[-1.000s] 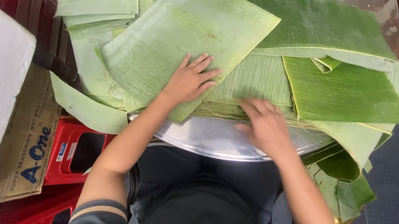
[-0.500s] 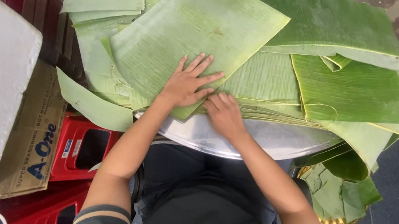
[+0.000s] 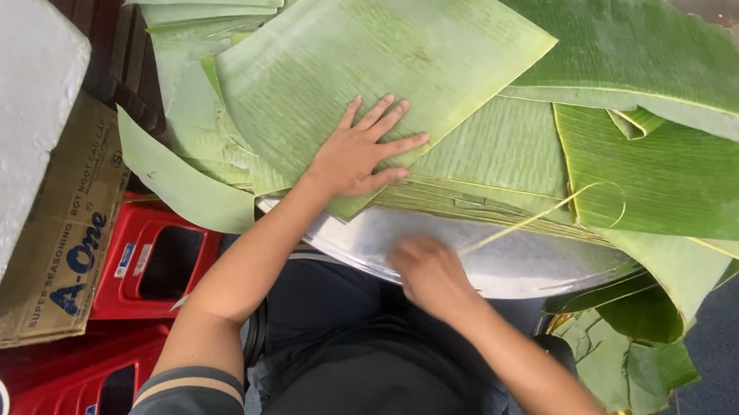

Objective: The person is sorting, folding, and stacking banana leaves on a metal tray to organize them.

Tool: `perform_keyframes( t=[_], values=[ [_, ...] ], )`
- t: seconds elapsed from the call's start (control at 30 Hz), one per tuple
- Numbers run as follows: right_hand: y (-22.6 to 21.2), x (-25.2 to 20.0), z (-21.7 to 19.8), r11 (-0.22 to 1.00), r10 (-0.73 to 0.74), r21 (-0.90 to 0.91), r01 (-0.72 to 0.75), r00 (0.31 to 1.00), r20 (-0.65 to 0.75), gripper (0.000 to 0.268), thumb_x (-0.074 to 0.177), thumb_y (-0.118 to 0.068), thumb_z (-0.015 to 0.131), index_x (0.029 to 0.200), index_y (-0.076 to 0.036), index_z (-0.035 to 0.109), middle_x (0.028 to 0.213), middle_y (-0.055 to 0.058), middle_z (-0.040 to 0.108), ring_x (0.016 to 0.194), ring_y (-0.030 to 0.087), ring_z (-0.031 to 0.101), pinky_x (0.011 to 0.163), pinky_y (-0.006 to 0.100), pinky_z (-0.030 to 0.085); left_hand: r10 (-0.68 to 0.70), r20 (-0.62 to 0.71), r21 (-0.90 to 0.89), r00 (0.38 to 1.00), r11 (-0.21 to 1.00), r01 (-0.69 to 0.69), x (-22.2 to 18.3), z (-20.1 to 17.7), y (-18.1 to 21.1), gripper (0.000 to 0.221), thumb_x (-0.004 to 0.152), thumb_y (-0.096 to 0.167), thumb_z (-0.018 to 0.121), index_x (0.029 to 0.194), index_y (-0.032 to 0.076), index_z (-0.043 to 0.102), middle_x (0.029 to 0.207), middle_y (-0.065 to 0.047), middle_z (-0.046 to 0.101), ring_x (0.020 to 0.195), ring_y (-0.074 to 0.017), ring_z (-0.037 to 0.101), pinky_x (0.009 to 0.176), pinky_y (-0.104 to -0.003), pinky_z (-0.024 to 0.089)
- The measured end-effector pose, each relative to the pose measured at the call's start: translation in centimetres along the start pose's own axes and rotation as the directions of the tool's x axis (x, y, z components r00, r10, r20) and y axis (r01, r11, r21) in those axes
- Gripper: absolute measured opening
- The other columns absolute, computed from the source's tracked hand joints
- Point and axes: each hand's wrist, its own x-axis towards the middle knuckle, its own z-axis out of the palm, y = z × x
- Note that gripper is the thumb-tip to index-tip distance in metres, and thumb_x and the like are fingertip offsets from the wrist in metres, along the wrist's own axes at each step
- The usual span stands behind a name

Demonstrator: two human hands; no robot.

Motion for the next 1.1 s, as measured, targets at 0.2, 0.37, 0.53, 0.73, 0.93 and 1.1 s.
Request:
perform_keyframes(
  t=[0.2,0.37,0.53,0.73,0.93,1.1],
  values=[
    [-4.0,-1.5,-8.5,0.923,0.047,0.376,-0.081,0.994,0.099,0.017,0.097,-0.013,0.066,0.082,-0.012,0.074,0.072,0.004,0.063,0.073,0.028,0.067,0.064,0.037,0.055,0.075,-0.070,-0.019,0.995,0.997,-0.076,-0.2,0.3,0.0,0.079,0.087,0.067,0.060,0.159,0.046,0.033,0.168,-0.007,0.028,0.157,-0.0367,0.016,0.121,-0.073,0.010],
    [-4.1,-5.7,-8.4,0.862,0.132,0.500,-0.081,0.989,-0.068,0.007,0.091,-0.016,0.074,0.085,-0.014,0.078,0.078,0.005,0.069,0.079,0.026,0.070,0.073,0.040,0.056,0.196,-0.151,-0.005,0.969,0.980,-0.199,-0.4,1.7,-0.9,0.063,0.074,0.038,0.069,0.135,0.021,0.063,0.140,-0.011,0.060,0.138,-0.0381,0.051,0.112,-0.061,0.041],
    [0.9,-9.5,-7.9,0.968,0.203,0.220,-0.125,0.901,-0.384,0.018,0.096,-0.033,0.067,0.092,-0.021,0.079,0.099,0.003,0.069,0.102,0.027,0.067,0.089,0.038,0.054,0.251,-0.049,0.177,0.967,0.955,-0.239,-1.4,1.7,-0.7,0.035,0.068,0.023,0.072,0.102,0.016,0.075,0.107,0.001,0.071,0.117,-0.0268,0.068,0.103,-0.039,0.055],
    [5.3,-6.4,-16.5,0.804,0.455,-0.079,-0.589,0.696,-0.555,0.075,0.082,-0.029,0.088,0.145,-0.005,0.056,0.142,0.022,0.051,0.129,0.045,0.049,0.107,0.061,0.037,0.223,-0.367,0.377,0.903,0.923,-0.075,-3.4,1.9,-1.5,0.020,0.074,0.009,0.064,0.088,0.021,0.070,0.088,0.006,0.066,0.091,-0.0184,0.071,0.074,-0.028,0.057],
    [9.2,-4.7,-13.0,0.688,0.607,-0.216,-0.693,0.712,-0.353,0.060,0.086,-0.030,0.082,0.140,-0.012,0.065,0.140,0.013,0.056,0.132,0.034,0.044,0.103,0.058,0.033,0.306,-0.646,0.341,0.699,0.935,-0.094,-4.3,2.0,-0.7,0.016,0.085,0.008,0.059,0.092,0.016,0.072,0.100,0.000,0.070,0.094,-0.0221,0.072,0.075,-0.034,0.057],
    [10.7,-0.3,-8.9,0.560,0.820,0.223,-0.798,0.573,-0.006,0.050,0.100,-0.064,0.055,0.097,-0.023,0.083,0.082,0.005,0.078,0.088,0.034,0.074,0.078,0.045,0.056,0.351,-0.787,0.304,0.507,0.936,-0.176,-5.4,0.0,2.2,0.013,0.095,0.006,0.066,0.082,0.010,0.068,0.093,-0.007,0.075,0.082,-0.0270,0.075,0.067,-0.033,0.057]
  ],
)
